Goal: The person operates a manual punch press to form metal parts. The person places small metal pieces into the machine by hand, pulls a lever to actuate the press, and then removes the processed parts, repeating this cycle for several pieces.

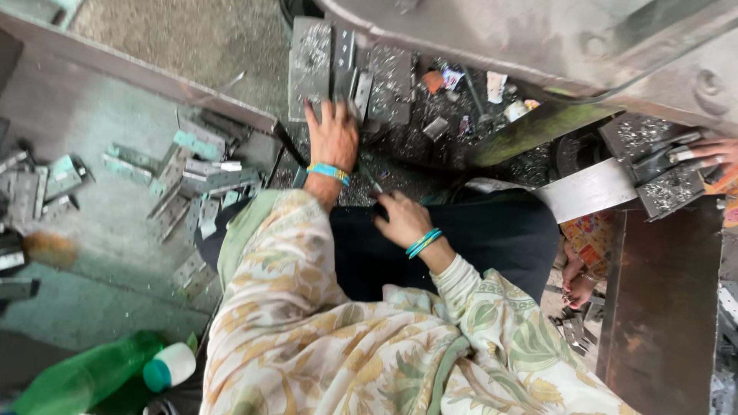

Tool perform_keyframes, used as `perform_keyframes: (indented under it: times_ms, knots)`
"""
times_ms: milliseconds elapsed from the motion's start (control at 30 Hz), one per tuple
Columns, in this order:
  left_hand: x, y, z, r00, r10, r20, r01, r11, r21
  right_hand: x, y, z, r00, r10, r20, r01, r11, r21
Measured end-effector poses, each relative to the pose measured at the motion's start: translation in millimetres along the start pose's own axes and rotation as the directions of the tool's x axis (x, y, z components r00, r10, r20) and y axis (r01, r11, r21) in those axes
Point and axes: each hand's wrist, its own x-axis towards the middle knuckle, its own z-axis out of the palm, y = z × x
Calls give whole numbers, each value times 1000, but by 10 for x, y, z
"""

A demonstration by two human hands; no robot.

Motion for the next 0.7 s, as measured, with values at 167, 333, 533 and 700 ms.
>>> perform_keyframes:
  times_ms: [167,333,533,700]
  knots:
    - [146,-74,-61,999,-48,-7,48,994,95,3,-129,-146,999,-31,19,31,1000,1]
    - [263,-55,-45,996,-73,58,75,997,-37,33,-196,-105,1000,2,11,-2,997,-79]
    - [298,70,-54,999,-45,-19,46,996,76,72,-134,-29,1000,17,14,-16,995,-101]
    - [287,149,-73,999,-31,36,28,997,70,102,-95,23,1000,24,14,-22,993,-113]
